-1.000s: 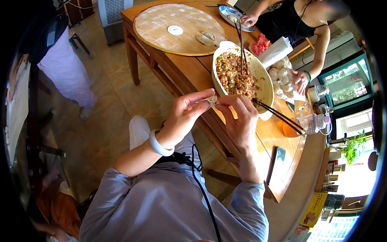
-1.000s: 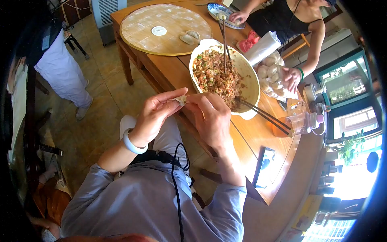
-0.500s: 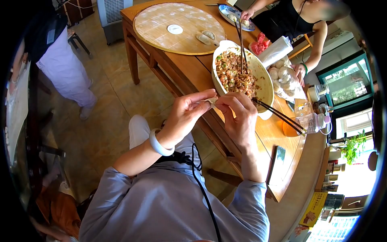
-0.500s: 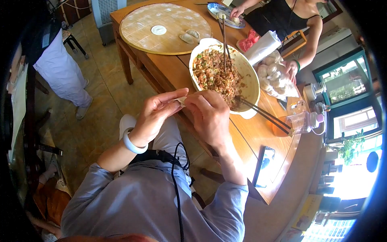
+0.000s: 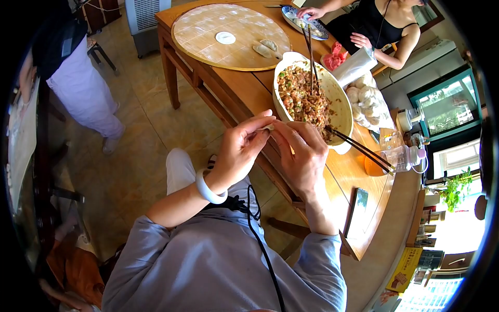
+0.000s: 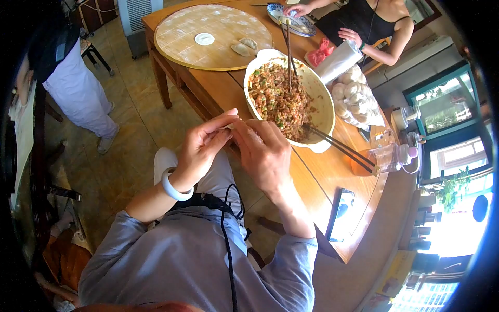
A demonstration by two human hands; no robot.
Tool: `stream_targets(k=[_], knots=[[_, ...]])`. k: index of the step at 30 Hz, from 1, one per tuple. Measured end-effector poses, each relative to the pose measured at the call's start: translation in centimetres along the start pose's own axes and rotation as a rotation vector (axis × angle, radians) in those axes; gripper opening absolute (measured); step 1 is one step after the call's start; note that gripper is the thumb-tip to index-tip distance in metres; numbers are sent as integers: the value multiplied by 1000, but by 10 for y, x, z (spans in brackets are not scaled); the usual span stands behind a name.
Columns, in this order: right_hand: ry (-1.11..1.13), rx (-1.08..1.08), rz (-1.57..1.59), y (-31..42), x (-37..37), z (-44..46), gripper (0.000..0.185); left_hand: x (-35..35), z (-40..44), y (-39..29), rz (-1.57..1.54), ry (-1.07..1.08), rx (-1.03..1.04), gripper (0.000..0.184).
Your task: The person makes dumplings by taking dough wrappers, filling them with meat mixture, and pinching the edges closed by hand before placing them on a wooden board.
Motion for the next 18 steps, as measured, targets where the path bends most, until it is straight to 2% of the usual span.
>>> stream_targets(k=[6, 9, 12, 15, 18], knots=[[-13, -88, -97, -1, 4, -4, 23, 0, 0, 1, -21, 9, -8, 32], [-18, -60, -104, 0, 3, -4, 14, 1, -1, 2, -62, 23, -61, 33], [-3, -78, -92, -2, 2, -4, 18, 2, -1, -2, -148, 19, -145, 33], [4, 160, 119, -7, -1, -4, 33, 1, 0, -3, -300, 19, -276, 32], [-6, 326, 221, -17, -4, -7, 30, -2, 4, -2, -405, 15, -388, 32]])
Point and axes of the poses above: each hand's wrist, its own z-axis towards the middle knuckle, its own x-axis out of the palm, y = z × x, the point moved 3 cm from there along z, towards the middle knuckle, and after that the axes turned 8 degrees about -y, right-handed, at the moved point
